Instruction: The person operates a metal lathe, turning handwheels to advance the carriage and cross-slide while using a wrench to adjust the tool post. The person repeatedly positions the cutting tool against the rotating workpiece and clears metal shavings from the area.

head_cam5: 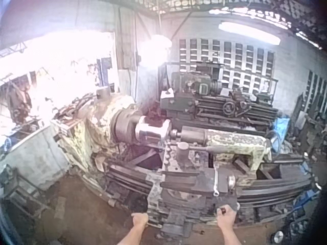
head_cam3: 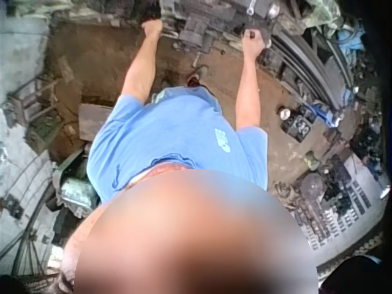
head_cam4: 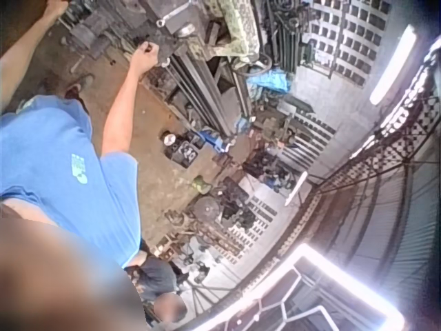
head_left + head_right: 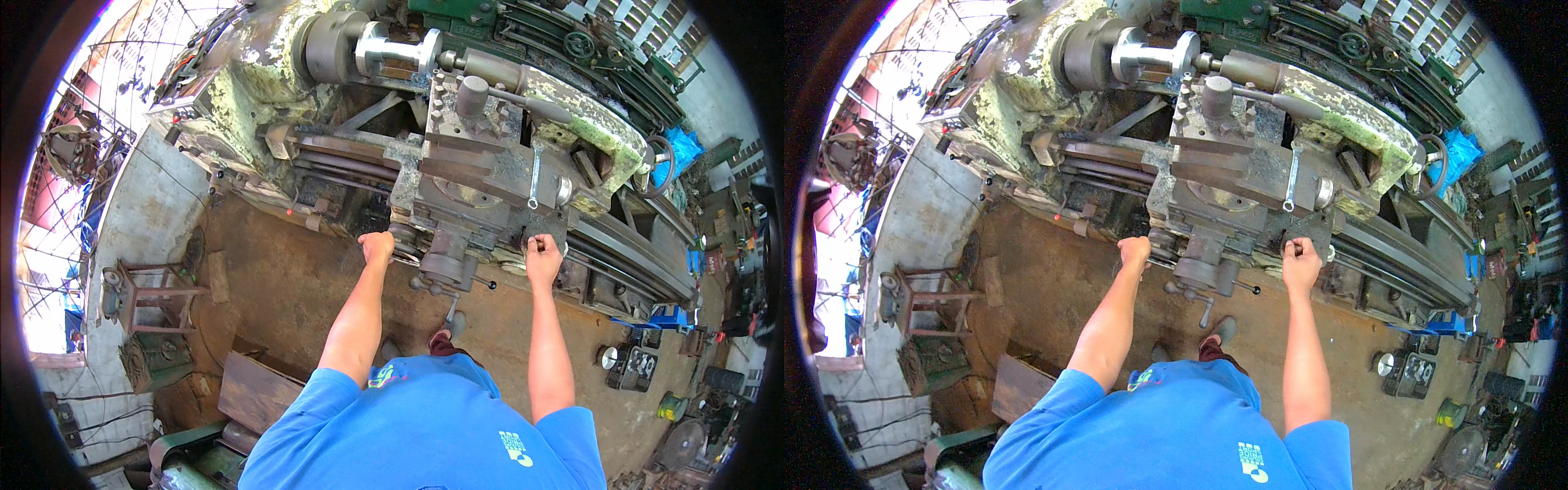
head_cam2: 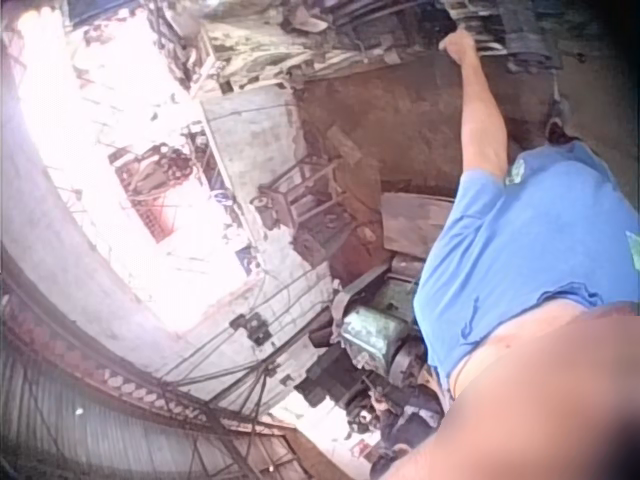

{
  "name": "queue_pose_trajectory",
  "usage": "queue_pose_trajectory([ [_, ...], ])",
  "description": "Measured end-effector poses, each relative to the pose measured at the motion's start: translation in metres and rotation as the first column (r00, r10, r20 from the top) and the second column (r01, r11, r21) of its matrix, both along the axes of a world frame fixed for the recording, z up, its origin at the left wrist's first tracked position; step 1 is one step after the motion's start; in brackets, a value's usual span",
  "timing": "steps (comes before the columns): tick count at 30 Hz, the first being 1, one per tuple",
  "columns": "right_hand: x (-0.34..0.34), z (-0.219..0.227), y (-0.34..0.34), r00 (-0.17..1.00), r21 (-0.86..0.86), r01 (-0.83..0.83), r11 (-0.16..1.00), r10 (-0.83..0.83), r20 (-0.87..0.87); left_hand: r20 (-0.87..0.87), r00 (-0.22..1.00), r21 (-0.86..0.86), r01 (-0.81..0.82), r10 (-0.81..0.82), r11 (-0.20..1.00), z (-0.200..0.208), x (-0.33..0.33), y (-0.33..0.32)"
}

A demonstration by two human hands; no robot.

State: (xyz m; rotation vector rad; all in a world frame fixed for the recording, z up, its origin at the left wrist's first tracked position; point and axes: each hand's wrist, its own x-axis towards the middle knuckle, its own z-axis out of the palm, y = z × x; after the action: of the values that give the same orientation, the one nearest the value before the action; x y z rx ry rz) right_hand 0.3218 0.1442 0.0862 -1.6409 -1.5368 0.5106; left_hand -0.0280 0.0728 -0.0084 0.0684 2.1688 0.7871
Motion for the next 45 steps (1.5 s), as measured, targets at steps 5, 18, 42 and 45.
queue_pose_trajectory([
  [5, 0.002, -0.002, 0.0, 1.0, -0.009, -0.003, 1.0, 0.003, -0.026, -0.002, 1.0, 0.017, 0.008, -0.008, 1.0, -0.003, -0.002, 0.001],
  [18, 0.004, -0.003, 0.002, 0.999, 0.019, -0.033, 0.999, 0.034, -0.035, 0.006, 1.0, 0.113, -0.021, 0.02, 0.993, -0.021, -0.008, -0.002],
  [42, 0.015, -0.015, 0.0, 0.947, -0.048, -0.066, 0.997, 0.048, -0.319, 0.112, 0.993, 0.193, -0.068, 0.047, 0.979, -0.041, -0.019, -0.006],
  [45, 0.016, -0.014, 0.001, 0.945, -0.032, -0.08, 0.996, 0.065, -0.32, 0.105, 0.988, 0.202, -0.136, 0.117, 0.97, -0.041, -0.017, -0.004],
])
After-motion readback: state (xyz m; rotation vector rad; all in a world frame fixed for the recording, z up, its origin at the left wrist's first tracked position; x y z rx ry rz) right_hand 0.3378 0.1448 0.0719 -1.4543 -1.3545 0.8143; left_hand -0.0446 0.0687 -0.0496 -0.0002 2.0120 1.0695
